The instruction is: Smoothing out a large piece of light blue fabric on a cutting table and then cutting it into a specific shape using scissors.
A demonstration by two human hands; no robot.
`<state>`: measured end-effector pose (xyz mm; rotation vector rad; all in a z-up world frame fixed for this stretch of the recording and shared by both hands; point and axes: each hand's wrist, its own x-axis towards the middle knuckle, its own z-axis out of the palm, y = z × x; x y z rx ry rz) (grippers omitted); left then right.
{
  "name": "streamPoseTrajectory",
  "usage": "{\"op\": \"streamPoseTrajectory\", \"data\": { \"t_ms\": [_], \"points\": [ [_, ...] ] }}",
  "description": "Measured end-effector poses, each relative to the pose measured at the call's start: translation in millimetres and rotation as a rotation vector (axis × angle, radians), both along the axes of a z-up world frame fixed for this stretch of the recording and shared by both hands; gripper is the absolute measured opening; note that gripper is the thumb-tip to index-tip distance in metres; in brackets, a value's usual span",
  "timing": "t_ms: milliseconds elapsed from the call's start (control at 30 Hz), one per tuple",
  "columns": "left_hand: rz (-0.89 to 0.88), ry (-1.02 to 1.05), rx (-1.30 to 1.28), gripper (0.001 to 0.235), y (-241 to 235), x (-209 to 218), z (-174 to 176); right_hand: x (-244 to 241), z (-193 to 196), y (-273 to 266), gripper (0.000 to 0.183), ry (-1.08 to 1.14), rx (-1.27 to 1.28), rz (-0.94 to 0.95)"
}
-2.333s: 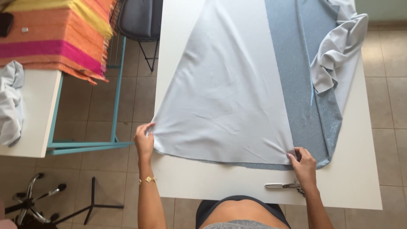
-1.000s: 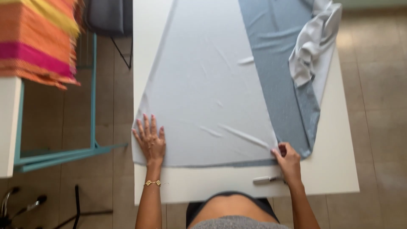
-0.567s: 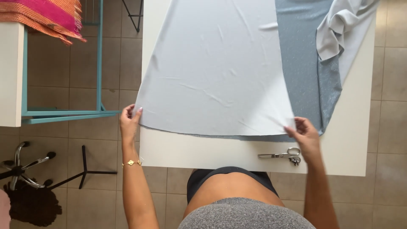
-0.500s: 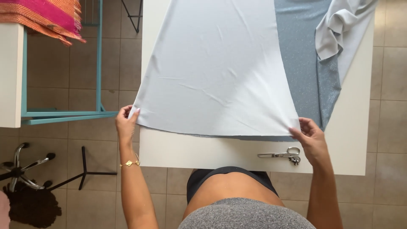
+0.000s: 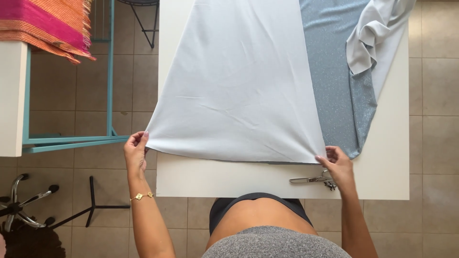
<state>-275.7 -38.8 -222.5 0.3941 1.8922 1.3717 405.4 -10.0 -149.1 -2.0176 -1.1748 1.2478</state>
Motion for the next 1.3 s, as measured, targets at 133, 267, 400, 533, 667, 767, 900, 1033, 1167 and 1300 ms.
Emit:
{"op": "streamPoseTrajectory", "data": {
  "t_ms": [133,267,400,533,667,767,900,1033,1167,1300],
  "points": [
    [-0.062,0.126,-0.035,0.032,0,11,6,-2,-16,0,0.052,-0.317,0.025,0.128],
    [-0.139,0.725,-0.164,0.033,-5,7,-20,-20,7,5,0.048,-0.547,0.047,0.199],
    [-0.326,1.19,0.05,0.041,43,96,37,-58,15,37,0.051,-0.63,0.381,0.249],
    [-0.661,1.367,-0.047,0.058,70,157,37,-93,-18,65,0.065,-0.79,0.528,0.465],
    [-0.674,1.412,-0.115,0.062,62,160,28,-90,-37,55,0.065,-0.778,0.453,0.509],
    [-0.697,1.362,-0.146,0.064,51,165,29,-81,-42,52,0.065,-0.79,0.406,0.523],
    [-0.693,1.337,-0.096,0.07,37,174,35,-73,-42,48,0.069,-0.814,0.547,0.555],
    [-0.675,1.351,-0.114,0.071,22,187,34,-60,-40,42,0.069,-0.804,0.529,0.574],
    [-0.638,1.282,-0.083,0.072,19,185,28,-42,-17,64,0.063,-0.767,0.648,0.453],
    [-0.619,1.318,-0.145,0.073,14,187,35,-7,-40,78,0.07,-0.879,0.495,0.36]
  ]
}}
